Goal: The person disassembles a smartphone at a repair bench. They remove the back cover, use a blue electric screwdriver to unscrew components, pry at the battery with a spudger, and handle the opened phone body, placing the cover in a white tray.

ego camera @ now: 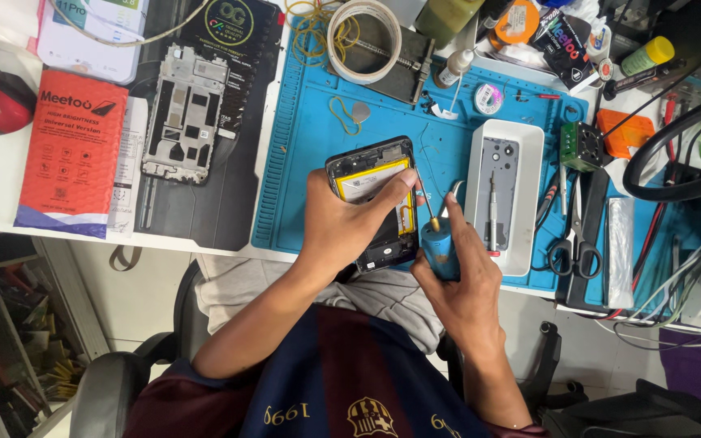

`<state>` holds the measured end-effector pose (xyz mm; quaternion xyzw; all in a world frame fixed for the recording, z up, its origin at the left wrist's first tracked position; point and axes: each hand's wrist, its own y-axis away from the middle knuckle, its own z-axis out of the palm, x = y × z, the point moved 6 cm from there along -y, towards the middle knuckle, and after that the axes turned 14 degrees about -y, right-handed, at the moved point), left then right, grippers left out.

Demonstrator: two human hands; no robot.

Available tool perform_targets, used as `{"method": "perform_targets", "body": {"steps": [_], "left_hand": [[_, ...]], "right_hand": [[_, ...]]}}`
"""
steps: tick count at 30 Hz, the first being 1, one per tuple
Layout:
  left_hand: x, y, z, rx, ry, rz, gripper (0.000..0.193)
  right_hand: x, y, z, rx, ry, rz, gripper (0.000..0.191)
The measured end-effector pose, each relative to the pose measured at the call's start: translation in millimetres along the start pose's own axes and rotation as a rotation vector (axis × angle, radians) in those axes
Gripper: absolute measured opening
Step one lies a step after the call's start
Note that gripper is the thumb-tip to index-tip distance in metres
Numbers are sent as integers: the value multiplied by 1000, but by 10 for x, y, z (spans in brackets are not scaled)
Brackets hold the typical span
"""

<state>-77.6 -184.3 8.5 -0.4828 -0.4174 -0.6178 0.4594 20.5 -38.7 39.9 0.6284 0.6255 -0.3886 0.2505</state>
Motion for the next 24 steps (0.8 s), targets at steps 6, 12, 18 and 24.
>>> {"method": "perform_targets", "body": {"steps": [6, 12, 18, 24], "left_hand": [[0, 3, 9, 11, -48, 6, 18], [-3, 17, 29, -48, -6, -39, 19], [34, 18, 55, -115, -23, -52, 17], [49, 22, 36, -172, 0, -63, 15]], "right_hand": [[-59, 0, -91, -45, 9, -10, 79], [-59, -16, -181, -75, 28, 12, 80], [-40, -46, -218, -78, 59, -16, 81], [-19, -63, -264, -102, 101, -63, 85]]}}
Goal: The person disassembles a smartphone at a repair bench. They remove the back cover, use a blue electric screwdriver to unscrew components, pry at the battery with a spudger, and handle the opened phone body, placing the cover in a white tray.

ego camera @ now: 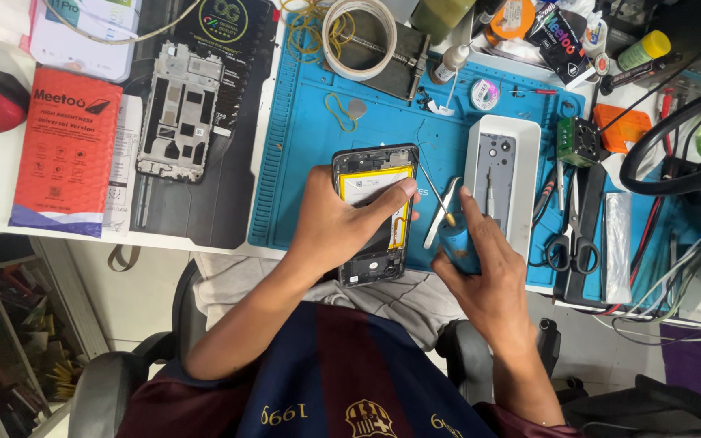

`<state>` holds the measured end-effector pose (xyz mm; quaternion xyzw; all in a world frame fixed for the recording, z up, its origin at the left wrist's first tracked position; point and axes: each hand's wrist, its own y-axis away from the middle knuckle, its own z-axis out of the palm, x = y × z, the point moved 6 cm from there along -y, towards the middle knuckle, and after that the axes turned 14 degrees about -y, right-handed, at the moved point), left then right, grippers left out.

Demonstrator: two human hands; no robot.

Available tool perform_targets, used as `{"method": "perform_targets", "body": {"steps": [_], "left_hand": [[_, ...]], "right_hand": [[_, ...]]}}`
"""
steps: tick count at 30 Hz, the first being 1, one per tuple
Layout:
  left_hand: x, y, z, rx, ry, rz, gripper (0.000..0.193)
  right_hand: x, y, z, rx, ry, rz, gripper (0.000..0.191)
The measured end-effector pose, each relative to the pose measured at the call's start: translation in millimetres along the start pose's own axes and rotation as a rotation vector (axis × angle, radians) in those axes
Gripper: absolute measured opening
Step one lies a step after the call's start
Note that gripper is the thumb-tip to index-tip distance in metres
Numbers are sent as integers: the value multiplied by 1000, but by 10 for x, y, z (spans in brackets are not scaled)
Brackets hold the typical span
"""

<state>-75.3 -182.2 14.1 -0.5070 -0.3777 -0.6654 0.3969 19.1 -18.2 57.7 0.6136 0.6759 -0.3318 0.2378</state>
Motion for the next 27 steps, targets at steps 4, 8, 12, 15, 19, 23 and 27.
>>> {"method": "perform_targets", "body": {"steps": [4, 8, 12, 15, 19, 23, 27], "left_hand": [[-32, -24, -23, -66, 15, -36, 17], [-33, -47, -60, -118, -4, -34, 18], [-23, -54, -112, -165, -45, -28, 19], [-33, -70, -146, -195, -85, -41, 18], [14, -98, -177, -229, -59, 24, 18], [20, -102, -207, -211, -106, -9, 17], [-1, -78, -169, -108, -88, -64, 17]], "right_hand": [[50, -26, -64, -22, 73, -18, 86], [91, -42, -133, -64, 124, -3, 88], [83, -64, -184, -100, 208, -1, 91], [42, -89, -219, -112, 244, -48, 91], [23, -115, -246, -139, 294, -89, 88], [49, -121, -237, -139, 290, -77, 88], [69, -83, -88, -69, 181, -26, 88]]}}
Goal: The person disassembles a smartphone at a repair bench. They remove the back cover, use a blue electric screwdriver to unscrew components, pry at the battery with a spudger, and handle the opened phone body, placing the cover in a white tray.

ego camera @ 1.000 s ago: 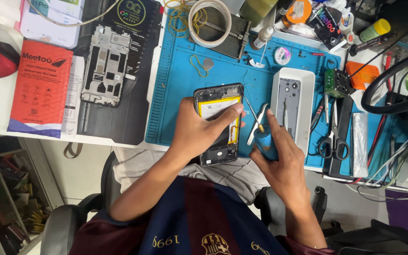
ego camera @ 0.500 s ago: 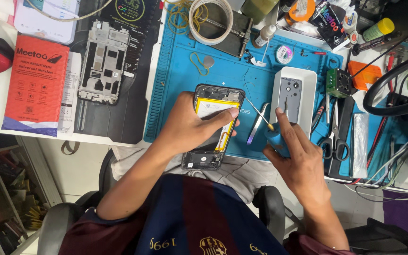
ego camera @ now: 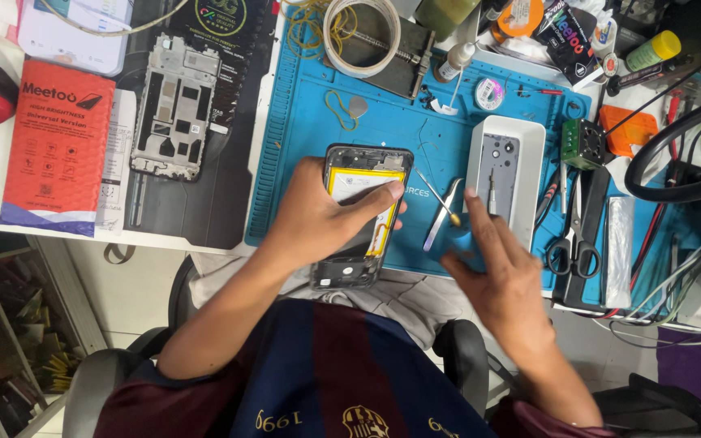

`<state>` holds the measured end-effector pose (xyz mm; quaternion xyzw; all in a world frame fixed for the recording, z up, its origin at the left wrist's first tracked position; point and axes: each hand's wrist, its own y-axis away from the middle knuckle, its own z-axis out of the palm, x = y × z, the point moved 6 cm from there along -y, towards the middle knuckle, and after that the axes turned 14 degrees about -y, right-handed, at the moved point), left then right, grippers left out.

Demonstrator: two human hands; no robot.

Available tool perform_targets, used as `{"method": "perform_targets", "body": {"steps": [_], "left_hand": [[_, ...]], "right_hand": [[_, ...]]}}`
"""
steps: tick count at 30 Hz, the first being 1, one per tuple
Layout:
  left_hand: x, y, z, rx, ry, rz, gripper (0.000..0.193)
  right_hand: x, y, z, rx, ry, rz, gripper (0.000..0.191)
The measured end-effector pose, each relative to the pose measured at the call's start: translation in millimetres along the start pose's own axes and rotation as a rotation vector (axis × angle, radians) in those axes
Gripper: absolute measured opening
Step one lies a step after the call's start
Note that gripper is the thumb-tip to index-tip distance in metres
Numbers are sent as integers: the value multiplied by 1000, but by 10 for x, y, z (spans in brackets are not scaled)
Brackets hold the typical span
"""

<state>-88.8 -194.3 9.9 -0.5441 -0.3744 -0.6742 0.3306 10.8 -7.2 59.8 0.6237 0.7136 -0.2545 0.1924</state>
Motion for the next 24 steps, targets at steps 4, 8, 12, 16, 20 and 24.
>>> {"method": "perform_targets", "body": {"steps": [4, 8, 12, 16, 20, 24], "left_hand": [[6, 29, 35, 176, -37, 44, 18], [-6, 47, 56, 258, -100, 81, 19], [-2, 48, 84, 288, -124, 133, 21], [-25, 63, 114, 280, -120, 112, 21], [-24, 90, 121, 287, -100, 106, 22], [-12, 101, 129, 296, -104, 109, 23]], "right_hand": [[-63, 90, 251, 122, -134, 60, 82], [-117, 175, 441, 203, -263, 105, 77], [-129, 196, 514, 228, -301, 154, 77], [-128, 193, 510, 249, -294, 177, 76], [-134, 192, 501, 240, -313, 150, 76], [-110, 192, 477, 237, -319, 153, 77]]}}
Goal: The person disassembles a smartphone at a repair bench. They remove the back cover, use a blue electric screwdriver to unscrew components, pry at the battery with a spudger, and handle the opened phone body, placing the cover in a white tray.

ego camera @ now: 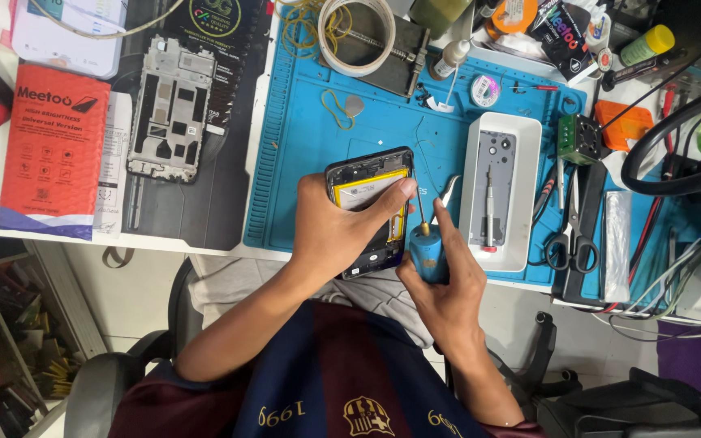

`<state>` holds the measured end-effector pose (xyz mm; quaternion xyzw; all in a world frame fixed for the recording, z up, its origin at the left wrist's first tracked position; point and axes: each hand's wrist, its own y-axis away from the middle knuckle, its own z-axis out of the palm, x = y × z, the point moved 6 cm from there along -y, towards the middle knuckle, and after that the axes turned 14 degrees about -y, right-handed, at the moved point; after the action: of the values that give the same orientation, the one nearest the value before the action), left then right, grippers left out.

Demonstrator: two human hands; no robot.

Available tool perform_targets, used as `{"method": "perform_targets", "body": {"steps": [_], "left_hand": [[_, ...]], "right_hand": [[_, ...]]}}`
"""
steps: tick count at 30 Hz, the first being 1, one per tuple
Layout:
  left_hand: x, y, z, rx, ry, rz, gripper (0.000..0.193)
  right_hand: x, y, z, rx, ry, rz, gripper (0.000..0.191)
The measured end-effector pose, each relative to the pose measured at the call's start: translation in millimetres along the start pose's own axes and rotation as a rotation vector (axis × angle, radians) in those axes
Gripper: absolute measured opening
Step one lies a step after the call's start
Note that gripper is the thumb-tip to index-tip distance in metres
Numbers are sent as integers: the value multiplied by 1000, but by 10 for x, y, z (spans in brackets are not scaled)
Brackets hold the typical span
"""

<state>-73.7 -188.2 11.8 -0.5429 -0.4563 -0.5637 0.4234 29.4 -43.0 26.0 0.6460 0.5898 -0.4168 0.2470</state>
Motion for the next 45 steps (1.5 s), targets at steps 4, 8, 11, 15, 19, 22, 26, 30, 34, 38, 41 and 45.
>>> {"method": "perform_targets", "body": {"steps": [4, 8, 11, 15, 19, 22, 26, 30, 34, 38, 41, 45], "left_hand": [[2, -3, 15, -15, 4, 4, 22], [8, -5, 31, -16, 5, 13, 23], [11, -12, 47, -34, 29, 10, 22], [0, -25, 42, -82, 72, -22, 20], [-11, -48, -2, -147, 39, -45, 18], [-29, -85, -34, -218, 128, -85, 19], [-9, -138, -105, -337, 34, -67, 22], [63, -173, -190, -425, -45, -9, 20], [118, -194, -257, -457, -195, 24, 19], [97, -197, -239, -545, -168, -54, 21], [81, -203, -219, -572, -155, -66, 23], [69, -200, -214, -560, -96, -45, 24]], "right_hand": [[9, -13, -56, -10, 35, 2, 77], [6, -30, -102, -12, 25, -20, 76], [-5, -50, -137, -17, 69, -64, 77], [33, -84, -211, -55, 131, -28, 80], [5, -137, -291, -100, 146, -104, 84], [10, -211, -367, -107, 227, -145, 84], [-11, -295, -446, -162, 317, -257, 83], [-16, -335, -494, -214, 400, -286, 85], [-61, -363, -493, -248, 419, -332, 85], [-79, -414, -472, -278, 432, -325, 84], [-96, -432, -461, -296, 429, -340, 83], [-72, -430, -453, -302, 441, -328, 83]]}}
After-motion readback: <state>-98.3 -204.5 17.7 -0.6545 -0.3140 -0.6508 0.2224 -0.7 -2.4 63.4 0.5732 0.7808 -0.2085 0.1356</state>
